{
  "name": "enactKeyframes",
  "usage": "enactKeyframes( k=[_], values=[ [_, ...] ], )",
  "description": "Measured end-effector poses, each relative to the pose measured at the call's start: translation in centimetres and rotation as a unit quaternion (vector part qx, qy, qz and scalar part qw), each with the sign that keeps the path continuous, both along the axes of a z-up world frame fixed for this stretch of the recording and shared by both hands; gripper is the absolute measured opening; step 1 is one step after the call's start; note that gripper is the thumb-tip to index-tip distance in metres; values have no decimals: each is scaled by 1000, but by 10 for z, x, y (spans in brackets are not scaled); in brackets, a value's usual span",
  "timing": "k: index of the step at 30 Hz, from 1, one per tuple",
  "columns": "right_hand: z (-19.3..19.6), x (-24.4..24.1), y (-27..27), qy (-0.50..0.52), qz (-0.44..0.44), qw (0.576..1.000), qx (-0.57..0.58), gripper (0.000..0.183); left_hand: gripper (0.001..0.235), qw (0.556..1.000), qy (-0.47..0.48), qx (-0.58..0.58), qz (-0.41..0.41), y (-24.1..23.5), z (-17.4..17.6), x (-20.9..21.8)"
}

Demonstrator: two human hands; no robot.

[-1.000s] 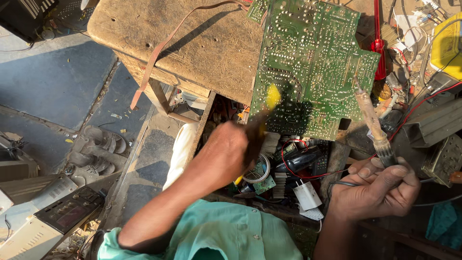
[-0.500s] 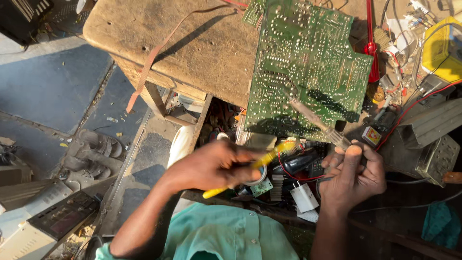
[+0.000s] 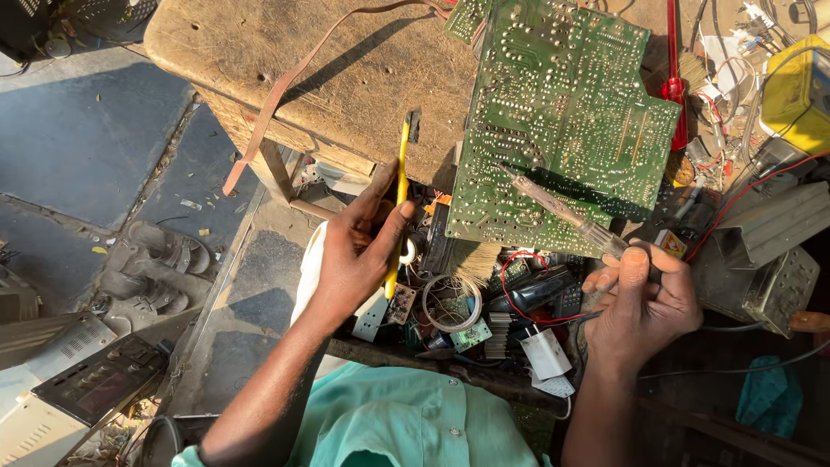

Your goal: The person scrubs a green circuit board with a yellow toothbrush while holding a soldering iron in the other hand. The person repeatedly brushes the surface of the board and then sets the tools down.

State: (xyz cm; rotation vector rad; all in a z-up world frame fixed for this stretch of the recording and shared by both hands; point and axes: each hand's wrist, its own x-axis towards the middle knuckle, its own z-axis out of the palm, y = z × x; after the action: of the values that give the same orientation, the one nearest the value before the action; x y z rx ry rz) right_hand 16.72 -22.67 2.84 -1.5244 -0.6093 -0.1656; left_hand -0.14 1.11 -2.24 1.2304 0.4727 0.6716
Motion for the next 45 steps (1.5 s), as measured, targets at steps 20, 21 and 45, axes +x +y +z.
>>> enactKeyframes(
  k=[20,21,45],
  values=[
    [3,1,0,-48,6,999,-25,13,61,946,-8,324,-4,80,-13,94],
    [4,0,0,-57,-1,998,-36,12,61,950,-16,313,-15,81,-12,92],
    [6,-7,6,-60,-42,994,-76,5,59,928,13,369,39,67,13,77]
  ],
)
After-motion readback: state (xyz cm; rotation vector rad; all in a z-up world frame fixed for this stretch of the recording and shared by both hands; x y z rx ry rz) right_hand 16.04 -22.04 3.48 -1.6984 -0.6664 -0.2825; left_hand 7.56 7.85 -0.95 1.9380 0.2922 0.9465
